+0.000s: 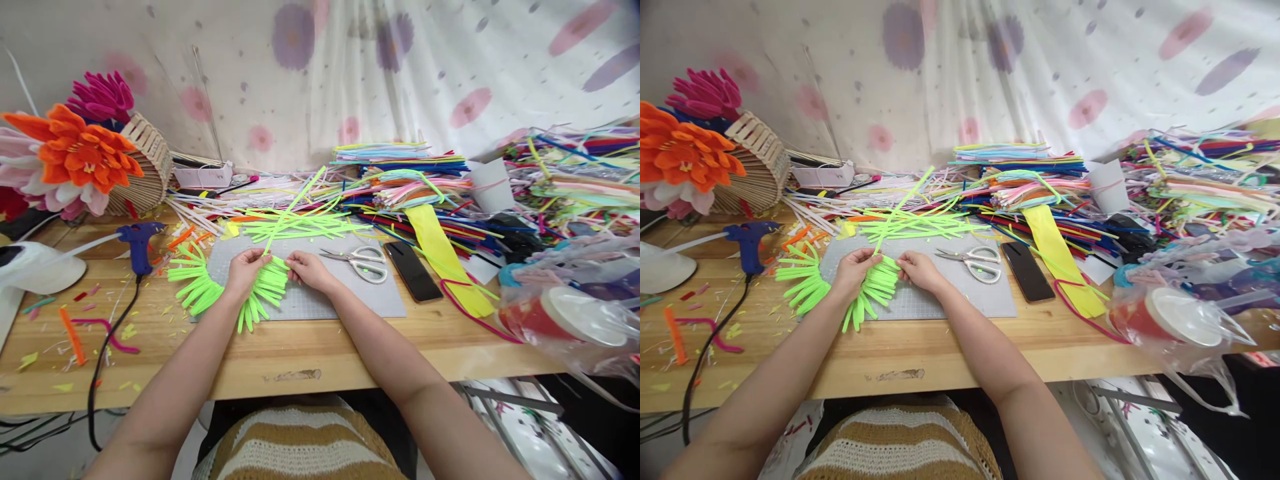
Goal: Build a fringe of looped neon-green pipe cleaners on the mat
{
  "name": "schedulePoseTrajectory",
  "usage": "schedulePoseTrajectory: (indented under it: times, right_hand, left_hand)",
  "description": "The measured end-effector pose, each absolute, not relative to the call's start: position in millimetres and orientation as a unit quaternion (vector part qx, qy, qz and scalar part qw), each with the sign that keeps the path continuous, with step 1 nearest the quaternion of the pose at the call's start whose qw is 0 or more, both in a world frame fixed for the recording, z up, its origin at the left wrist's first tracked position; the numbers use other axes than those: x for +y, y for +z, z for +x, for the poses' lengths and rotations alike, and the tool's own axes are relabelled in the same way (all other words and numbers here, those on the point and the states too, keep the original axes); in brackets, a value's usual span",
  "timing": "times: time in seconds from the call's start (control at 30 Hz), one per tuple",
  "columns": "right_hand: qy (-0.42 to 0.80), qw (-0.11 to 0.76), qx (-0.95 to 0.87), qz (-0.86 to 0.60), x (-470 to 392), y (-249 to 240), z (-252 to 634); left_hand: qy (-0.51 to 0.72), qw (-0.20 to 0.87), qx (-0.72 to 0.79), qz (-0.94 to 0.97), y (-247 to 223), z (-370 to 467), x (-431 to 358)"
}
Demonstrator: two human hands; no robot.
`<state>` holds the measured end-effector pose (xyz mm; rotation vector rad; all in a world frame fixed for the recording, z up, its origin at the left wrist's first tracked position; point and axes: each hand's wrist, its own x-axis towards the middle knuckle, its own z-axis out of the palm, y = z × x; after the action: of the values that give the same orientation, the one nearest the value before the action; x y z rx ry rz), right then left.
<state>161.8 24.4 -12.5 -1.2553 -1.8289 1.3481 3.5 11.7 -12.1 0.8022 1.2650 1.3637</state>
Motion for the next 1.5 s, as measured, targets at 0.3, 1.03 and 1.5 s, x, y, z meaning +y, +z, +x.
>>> schedulePoseTrajectory:
  times: [0.3, 1.03, 1.5]
  right_hand:
    - [0.518, 0.322, -0.65, -0.453, 29, -19, 169]
    - [0.126, 0.204, -0.805, -0.543, 83, 1, 178]
    - [0.012, 0.131, -0.888, -0.44, 110, 11, 168]
  left_hand:
    - [0.474, 0.617, 0.532, 0.334, 0, -3, 13]
    - [0.579, 0.494, 0.553, 0.339, -15, 1, 21]
    - [0.557, 0.553, 0.507, 0.357, -12, -5, 14]
